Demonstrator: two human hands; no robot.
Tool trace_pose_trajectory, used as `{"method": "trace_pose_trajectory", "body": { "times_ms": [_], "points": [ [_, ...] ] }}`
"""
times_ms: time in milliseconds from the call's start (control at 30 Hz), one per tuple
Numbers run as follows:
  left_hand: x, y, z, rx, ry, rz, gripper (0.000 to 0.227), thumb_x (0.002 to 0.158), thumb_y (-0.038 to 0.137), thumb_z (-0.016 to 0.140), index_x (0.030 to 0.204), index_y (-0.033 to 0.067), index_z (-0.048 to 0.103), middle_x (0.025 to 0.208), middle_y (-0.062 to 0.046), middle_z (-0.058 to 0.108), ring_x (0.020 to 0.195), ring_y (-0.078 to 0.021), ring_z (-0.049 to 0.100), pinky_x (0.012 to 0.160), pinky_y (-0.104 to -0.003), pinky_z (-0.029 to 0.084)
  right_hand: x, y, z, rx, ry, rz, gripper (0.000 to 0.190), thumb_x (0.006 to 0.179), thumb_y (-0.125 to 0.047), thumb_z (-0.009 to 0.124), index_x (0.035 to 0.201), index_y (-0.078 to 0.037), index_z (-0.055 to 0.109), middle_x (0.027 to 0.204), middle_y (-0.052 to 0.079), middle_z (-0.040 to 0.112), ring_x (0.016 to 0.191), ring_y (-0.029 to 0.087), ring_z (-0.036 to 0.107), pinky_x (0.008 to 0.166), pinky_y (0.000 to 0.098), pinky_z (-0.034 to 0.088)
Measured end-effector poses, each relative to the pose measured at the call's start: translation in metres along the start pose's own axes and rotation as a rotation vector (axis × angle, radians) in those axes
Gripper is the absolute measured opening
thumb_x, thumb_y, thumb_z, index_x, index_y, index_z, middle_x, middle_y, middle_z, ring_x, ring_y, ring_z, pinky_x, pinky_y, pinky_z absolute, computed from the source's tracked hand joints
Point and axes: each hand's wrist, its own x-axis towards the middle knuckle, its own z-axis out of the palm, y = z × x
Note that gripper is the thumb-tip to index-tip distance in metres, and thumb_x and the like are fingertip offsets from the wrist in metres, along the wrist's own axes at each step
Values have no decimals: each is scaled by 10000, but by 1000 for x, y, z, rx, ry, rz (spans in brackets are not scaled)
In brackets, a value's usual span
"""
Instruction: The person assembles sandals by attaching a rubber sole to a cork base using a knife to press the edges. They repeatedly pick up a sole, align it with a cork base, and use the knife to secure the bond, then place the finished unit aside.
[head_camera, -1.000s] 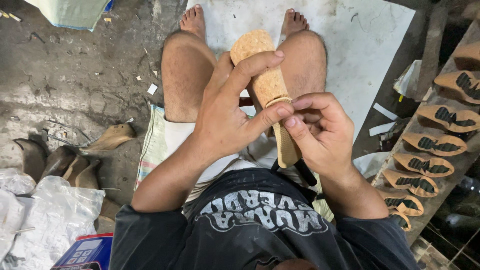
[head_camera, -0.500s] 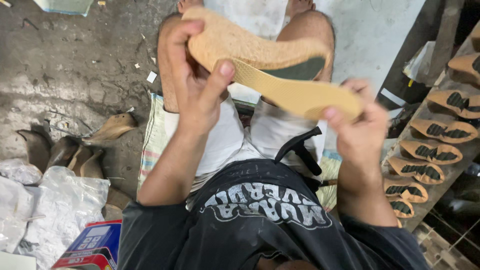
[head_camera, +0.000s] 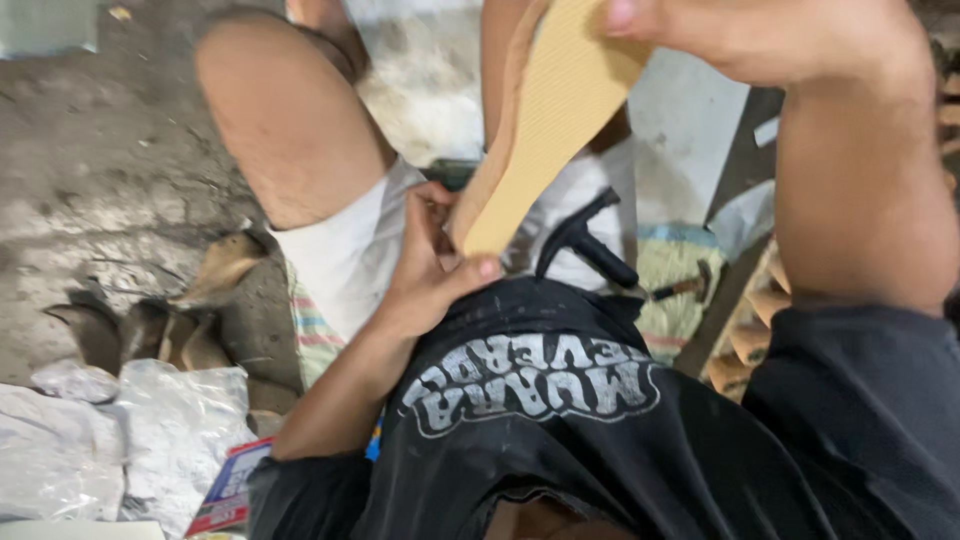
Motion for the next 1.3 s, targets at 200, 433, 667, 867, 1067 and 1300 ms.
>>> {"method": "trace_pose_trajectory", "body": {
  "times_ms": [200, 433, 667, 867, 1067, 1300],
  "points": [
    [5, 28, 4, -85, -389, -179, 1243, 780, 487, 877, 1603, 55, 51, 1582, -243, 362, 1465, -335, 438, 1182, -431, 439, 18, -48, 29, -179, -331, 179, 315, 988, -298, 710, 1167, -39, 722, 922, 72, 760, 771, 174, 723, 648, 319, 571],
    [16, 52, 30, 426, -233, -64, 1173, 733, 569, 861, 1493, -58, 224, 1351, -272, 596, 1240, -343, 654, 1043, -398, 531, 29, -84, 29, -457, -348, -202, 413, 973, -231, 750, 1290, 22, 670, 1048, 162, 731, 879, 248, 714, 721, 351, 549],
    [12, 54, 31, 395, -246, -13, 1063, 825, 604, 778, 1485, -55, 269, 1245, -232, 684, 1126, -299, 743, 969, -388, 570, 20, -104, 31, -568, -289, -345, 397, 944, -220, 808, 1198, 65, 700, 1208, 173, 723, 982, 291, 729, 791, 365, 568],
    [13, 52, 29, 106, -126, 145, 925, 984, 392, 743, 1580, -30, 175, 1378, -226, 605, 1293, -270, 683, 1057, -401, 554, 15, -130, 41, -649, -288, -344, 315, 842, -180, 830, 954, 85, 701, 1301, 194, 694, 1133, 327, 698, 868, 386, 578],
    [15, 64, 31, -7, -146, 147, 885, 999, 319, 737, 1612, 15, 176, 1413, -223, 607, 1319, -272, 680, 1081, -405, 558, 15, -140, 46, -657, -225, -380, 281, 771, -95, 875, 852, 107, 696, 1231, 206, 704, 1093, 334, 697, 846, 390, 583],
    [28, 71, 20, 426, -35, 365, 911, 1067, 425, 722, 1690, 72, 160, 1669, -195, 455, 1544, -313, 529, 1278, -398, 474, 18, -137, 50, -560, -184, -474, 288, 726, -71, 893, 842, 107, 700, 1198, 215, 701, 1041, 345, 684, 839, 409, 577]
  ]
}}
